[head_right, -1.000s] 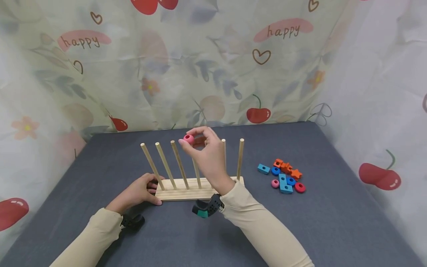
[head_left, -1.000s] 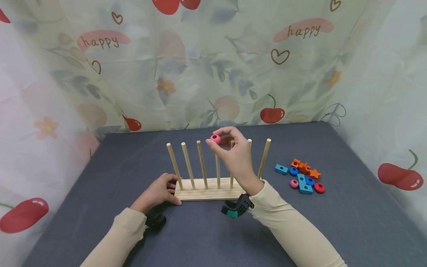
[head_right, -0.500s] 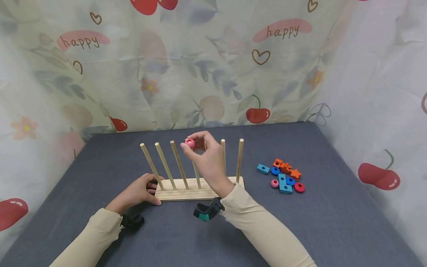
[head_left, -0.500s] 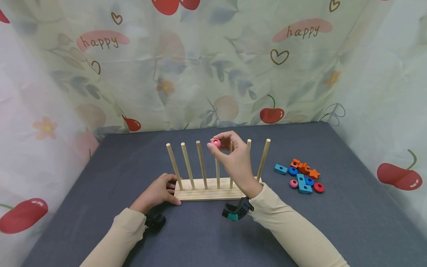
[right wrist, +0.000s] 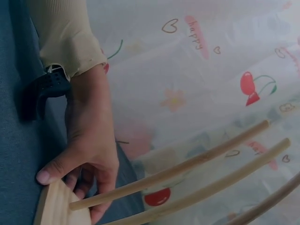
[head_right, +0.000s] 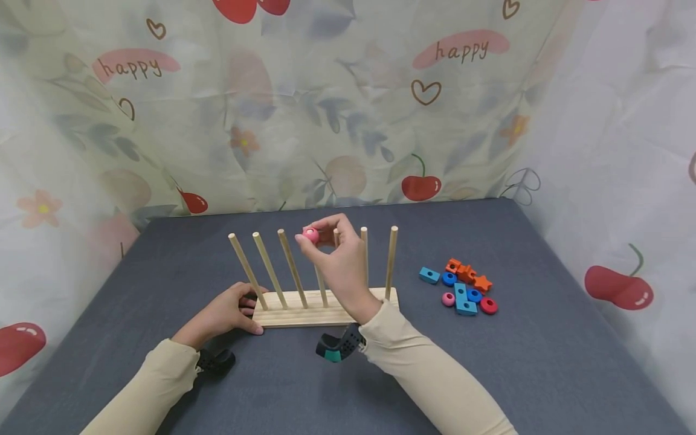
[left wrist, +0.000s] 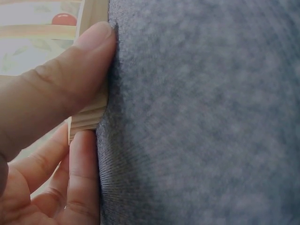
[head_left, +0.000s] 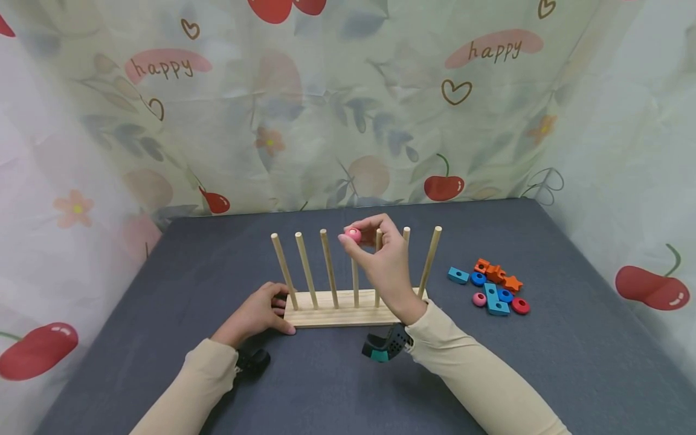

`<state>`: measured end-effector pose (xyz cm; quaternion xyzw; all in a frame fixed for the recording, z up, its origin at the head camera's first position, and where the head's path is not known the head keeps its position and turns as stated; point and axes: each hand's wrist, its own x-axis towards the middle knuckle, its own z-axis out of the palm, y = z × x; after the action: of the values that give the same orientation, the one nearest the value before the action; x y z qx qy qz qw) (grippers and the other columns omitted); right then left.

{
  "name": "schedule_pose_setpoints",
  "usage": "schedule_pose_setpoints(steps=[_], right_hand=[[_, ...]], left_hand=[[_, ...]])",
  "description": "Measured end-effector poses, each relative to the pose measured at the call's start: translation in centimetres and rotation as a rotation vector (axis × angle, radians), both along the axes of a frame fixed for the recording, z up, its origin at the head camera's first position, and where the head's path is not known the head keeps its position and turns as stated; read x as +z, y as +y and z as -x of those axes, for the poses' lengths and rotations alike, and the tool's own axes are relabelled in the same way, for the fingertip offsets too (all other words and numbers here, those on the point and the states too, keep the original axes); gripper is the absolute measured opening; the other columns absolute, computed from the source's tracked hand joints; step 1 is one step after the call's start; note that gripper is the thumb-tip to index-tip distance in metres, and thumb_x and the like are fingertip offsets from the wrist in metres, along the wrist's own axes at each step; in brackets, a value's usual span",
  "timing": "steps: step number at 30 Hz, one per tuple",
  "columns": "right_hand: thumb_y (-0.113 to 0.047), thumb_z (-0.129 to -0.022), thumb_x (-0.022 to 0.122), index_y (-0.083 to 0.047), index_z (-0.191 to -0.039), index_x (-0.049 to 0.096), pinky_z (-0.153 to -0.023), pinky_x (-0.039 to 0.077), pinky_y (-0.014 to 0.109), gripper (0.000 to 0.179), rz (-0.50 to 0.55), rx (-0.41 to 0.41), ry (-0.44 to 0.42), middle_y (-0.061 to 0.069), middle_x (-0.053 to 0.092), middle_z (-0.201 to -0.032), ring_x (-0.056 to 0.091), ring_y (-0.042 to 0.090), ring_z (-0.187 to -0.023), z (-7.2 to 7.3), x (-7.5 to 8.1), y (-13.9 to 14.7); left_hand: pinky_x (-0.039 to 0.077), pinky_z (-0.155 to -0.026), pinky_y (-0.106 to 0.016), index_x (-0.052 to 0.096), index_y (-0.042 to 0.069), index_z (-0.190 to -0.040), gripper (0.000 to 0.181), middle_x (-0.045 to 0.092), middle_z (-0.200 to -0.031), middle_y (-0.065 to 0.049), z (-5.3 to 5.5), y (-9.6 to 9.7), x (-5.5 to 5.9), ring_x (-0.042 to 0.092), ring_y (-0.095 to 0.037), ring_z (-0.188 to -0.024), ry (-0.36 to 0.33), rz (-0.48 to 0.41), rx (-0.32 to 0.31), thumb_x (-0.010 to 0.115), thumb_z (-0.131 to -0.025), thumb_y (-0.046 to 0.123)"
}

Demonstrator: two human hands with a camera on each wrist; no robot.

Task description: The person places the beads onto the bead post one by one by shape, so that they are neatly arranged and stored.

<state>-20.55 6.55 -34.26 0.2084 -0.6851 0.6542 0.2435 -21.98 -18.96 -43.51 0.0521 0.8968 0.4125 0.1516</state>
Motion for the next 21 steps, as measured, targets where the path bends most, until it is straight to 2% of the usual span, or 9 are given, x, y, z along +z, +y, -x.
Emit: schedule_pose_setpoints(steps=[7, 11, 17, 21], right_hand=[[-0.013, -0.083, 0.077, -0.003, -0.101, 0.057, -0.074, 0.055, 0.023, 0.029, -0.056, -0.02, -0.079, 0.011, 0.069, -0.099, 0.065, 0.014, -0.082, 0.0, -2.2, 0.1], [-0.009, -0.083, 0.076, -0.002, -0.101, 0.057, -0.075, 0.054, 0.023, 0.027, -0.088, -0.019, -0.139, 0.013, 0.069, -0.097, 0.064, 0.016, -0.082, -0.1, -3.5, 0.2], [-0.009, -0.084, 0.075, -0.001, -0.102, 0.056, -0.077, 0.054, 0.031, 0.028, -0.122, 0.007, -0.256, 0.015, 0.067, -0.097, 0.064, 0.02, -0.084, -0.2, -5.9, 0.4], [-0.012, -0.084, 0.076, -0.005, -0.099, 0.056, -0.077, 0.052, 0.028, 0.026, -0.138, 0.028, -0.313, 0.01, 0.066, -0.094, 0.063, 0.015, -0.084, -0.3, -7.6, 0.7]], left_hand=[[0.054, -0.088, -0.039, 0.052, 0.0, -0.13, 0.083, 0.049, -0.122, -0.014, 0.1, 0.0, 0.0, 0.06, -0.026, -0.107, -0.002, 0.014, 0.008, 0.093, -0.058, 0.006], [0.055, -0.087, -0.039, 0.052, 0.0, -0.129, 0.082, 0.049, -0.122, -0.014, 0.0, 0.0, 0.1, 0.06, -0.026, -0.107, -0.004, 0.014, 0.009, 0.092, -0.058, 0.006], [0.054, -0.088, -0.039, 0.053, 0.0, -0.129, 0.081, 0.048, -0.122, -0.015, 0.0, 0.0, 0.2, 0.059, -0.027, -0.107, 0.0, 0.011, -0.001, 0.092, -0.058, 0.006], [0.054, -0.089, -0.039, 0.052, 0.0, -0.129, 0.081, 0.048, -0.123, -0.015, 0.0, 0.1, 0.2, 0.059, -0.028, -0.108, -0.004, 0.013, 0.002, 0.092, -0.059, 0.006]])
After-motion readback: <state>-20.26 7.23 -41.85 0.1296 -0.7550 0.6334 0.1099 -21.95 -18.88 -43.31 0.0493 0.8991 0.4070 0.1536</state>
